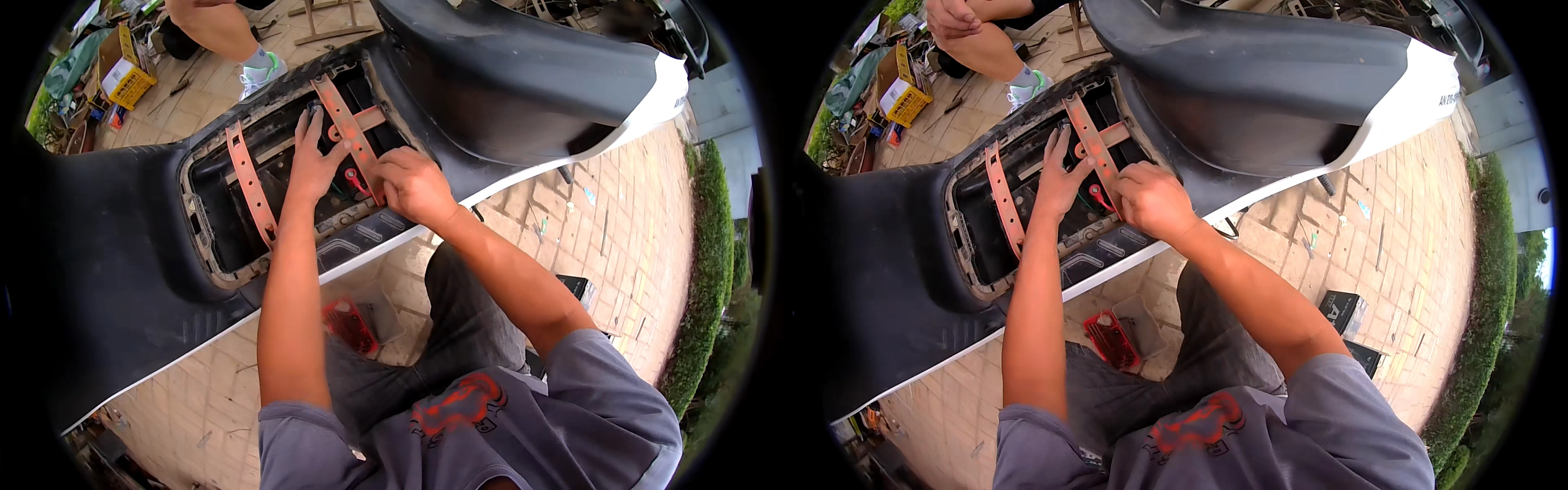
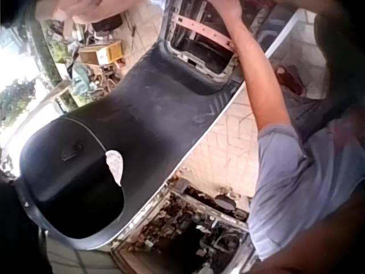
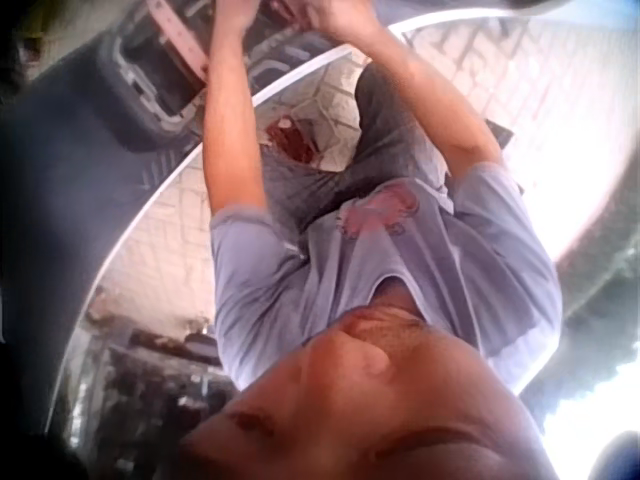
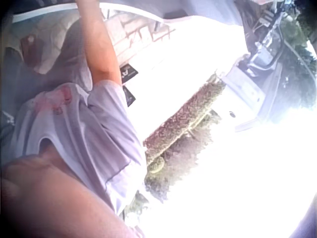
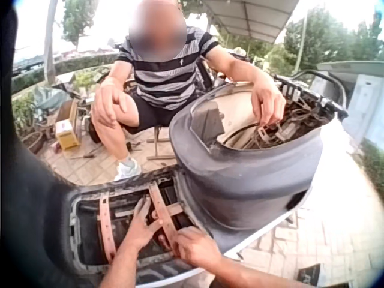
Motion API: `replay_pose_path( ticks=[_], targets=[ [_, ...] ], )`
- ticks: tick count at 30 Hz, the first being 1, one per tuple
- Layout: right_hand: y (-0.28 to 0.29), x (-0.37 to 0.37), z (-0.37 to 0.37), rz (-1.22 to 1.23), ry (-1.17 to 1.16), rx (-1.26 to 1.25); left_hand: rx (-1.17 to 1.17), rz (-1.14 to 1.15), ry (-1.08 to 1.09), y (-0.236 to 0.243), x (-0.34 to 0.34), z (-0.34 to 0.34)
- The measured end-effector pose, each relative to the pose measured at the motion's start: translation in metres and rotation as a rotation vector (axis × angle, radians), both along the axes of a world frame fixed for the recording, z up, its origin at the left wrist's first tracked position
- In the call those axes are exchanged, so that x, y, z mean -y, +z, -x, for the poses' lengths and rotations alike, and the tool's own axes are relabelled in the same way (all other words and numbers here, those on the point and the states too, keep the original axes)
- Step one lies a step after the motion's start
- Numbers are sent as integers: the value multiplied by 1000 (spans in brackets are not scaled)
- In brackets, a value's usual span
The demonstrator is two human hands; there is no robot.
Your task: The person works on a scooter's under-seat compartment, using a screwdriver to connect wires to the battery terminals and secure a metal bracket. The person then places a floor mat over the battery area.
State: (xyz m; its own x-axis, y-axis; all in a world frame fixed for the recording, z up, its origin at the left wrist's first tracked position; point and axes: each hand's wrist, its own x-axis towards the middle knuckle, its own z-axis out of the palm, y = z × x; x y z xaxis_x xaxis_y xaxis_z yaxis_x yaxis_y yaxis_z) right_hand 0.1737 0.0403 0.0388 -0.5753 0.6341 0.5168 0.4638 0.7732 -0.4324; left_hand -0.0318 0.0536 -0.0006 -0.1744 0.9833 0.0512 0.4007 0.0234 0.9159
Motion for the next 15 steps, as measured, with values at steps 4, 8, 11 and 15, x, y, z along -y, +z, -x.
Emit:
replay_pose_path(
  ticks=[4, 8, 11, 15],
  targets=[
    [-2, 2, -1, -5, -42, -49, 94, -4, 28, 2, 8, -9],
    [-3, 2, 2, -5, -51, -80, 70, -15, 25, -4, 8, -3],
    [-5, 2, 4, 16, -55, -74, 71, -15, 42, -9, 6, -3],
    [-3, -1, -4, -10, -60, 3, 67, -66, 2, -7, -2, -7]
  ],
)
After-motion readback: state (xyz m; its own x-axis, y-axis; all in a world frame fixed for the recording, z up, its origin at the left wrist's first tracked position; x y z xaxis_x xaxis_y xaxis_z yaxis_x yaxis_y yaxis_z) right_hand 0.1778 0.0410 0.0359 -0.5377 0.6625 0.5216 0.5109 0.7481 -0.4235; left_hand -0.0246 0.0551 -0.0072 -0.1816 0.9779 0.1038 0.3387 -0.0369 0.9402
